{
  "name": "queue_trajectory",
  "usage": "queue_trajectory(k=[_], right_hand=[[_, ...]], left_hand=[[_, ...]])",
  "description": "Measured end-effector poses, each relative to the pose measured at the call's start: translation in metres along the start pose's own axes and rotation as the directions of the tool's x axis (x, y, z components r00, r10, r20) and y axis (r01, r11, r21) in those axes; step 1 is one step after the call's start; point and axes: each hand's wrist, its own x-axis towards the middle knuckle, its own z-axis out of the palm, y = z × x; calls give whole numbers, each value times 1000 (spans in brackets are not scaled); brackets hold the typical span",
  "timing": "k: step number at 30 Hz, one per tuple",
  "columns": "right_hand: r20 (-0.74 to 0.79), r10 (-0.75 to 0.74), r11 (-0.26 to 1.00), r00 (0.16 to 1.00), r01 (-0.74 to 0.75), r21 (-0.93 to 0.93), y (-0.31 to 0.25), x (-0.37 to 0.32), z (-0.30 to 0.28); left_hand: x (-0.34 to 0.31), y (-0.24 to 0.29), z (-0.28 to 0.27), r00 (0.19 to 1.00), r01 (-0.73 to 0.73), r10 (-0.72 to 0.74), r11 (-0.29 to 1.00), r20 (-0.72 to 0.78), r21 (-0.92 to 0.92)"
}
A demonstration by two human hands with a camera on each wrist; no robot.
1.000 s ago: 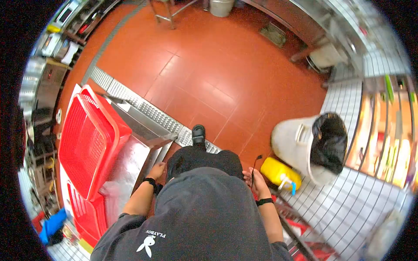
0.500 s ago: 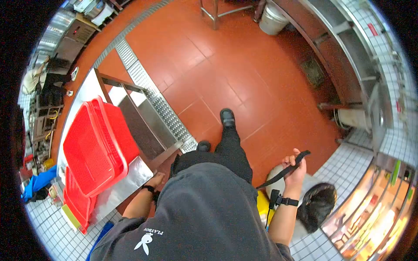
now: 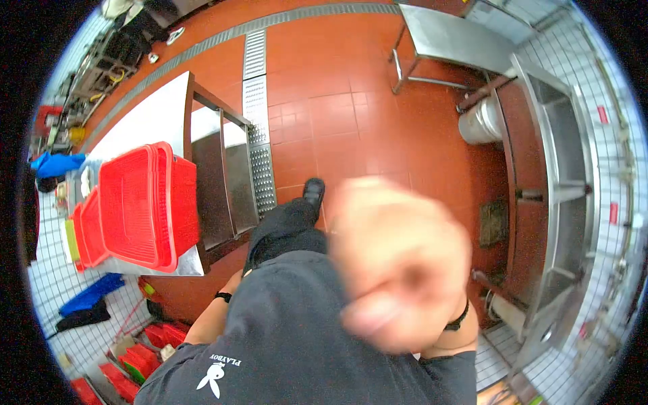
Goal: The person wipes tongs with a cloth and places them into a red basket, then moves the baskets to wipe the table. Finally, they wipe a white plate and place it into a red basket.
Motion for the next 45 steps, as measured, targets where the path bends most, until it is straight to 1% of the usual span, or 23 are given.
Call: queue_trajectory(k=[2,4,5,6,8,9,13,15,18,19,21,22,23,24,25,27,29,33,36,39,40,42,45], right_hand=[[94,14,1000,995,-13,-17,4,43,12],[70,-1,1000,998,2,-8,27,82,-1],[-1,-27,999,1000,27,18,47,100,-14],[-238,9,993,971,20,116,79,108,-70],[156,-78,996,985,85,-36,64,184,36],[315,84,995,945,-64,-73,42,210,85],[521,184,983,833,-147,-112,38,299,142],[587,210,977,782,-196,-88,33,337,152],[663,255,943,704,-332,-10,33,385,162],[623,314,913,717,-409,10,43,407,156],[395,499,816,772,-571,85,86,449,124],[212,590,768,779,-623,151,124,468,86],[-81,652,753,754,-632,182,170,477,32],[-348,663,744,663,-636,207,213,474,-29],[-429,660,730,617,-662,171,260,456,-125],[-492,793,508,361,-837,204,290,412,-225],[-606,785,335,130,-912,238,301,385,-271],[-689,724,182,-32,-955,235,345,413,-297],[-686,728,168,-8,-968,189,398,501,-275],[-597,783,220,172,-975,7,468,624,-225],[-452,844,251,289,-957,-143,483,676,-200],[-110,866,419,487,-829,-371,507,782,-137],[37,800,513,598,-651,-560,522,909,-48]], left_hand=[[18,14,7,988,155,-155,984,-2,94],[45,22,8,987,154,-146,982,-73,110],[58,28,7,986,150,-144,987,-84,60],[71,35,7,985,144,-142,990,-96,10],[105,44,9,979,133,-149,984,-138,-117],[128,43,12,973,123,-157,973,-169,-193],[196,82,3,983,114,-140,973,-117,-202],[230,109,-12,985,100,-136,947,-101,-306],[282,125,-36,976,-23,-39,960,-216,-280],[288,156,-59,961,15,-115,928,-250,-371],[308,191,-100,937,55,-209,880,-280,-472],[319,198,-114,938,65,-234,845,-257,-531],[324,208,-128,931,96,-265,841,-251,-533],[329,220,-142,923,126,-296,835,-245,-535],[333,232,-157,914,156,-327,829,-238,-538],[352,229,-170,890,192,-362,849,-276,-492],[360,241,-181,875,214,-399,827,-273,-520],[375,274,-204,837,306,-467,831,-284,-464],[374,328,-231,799,291,-528,758,-289,-584],[398,377,-261,850,279,-493,720,-185,-636],[407,390,-270,864,269,-477,707,-161,-654],[425,387,-269,827,173,-441,790,-348,-589],[441,405,-281,792,139,-508,690,-338,-710]])
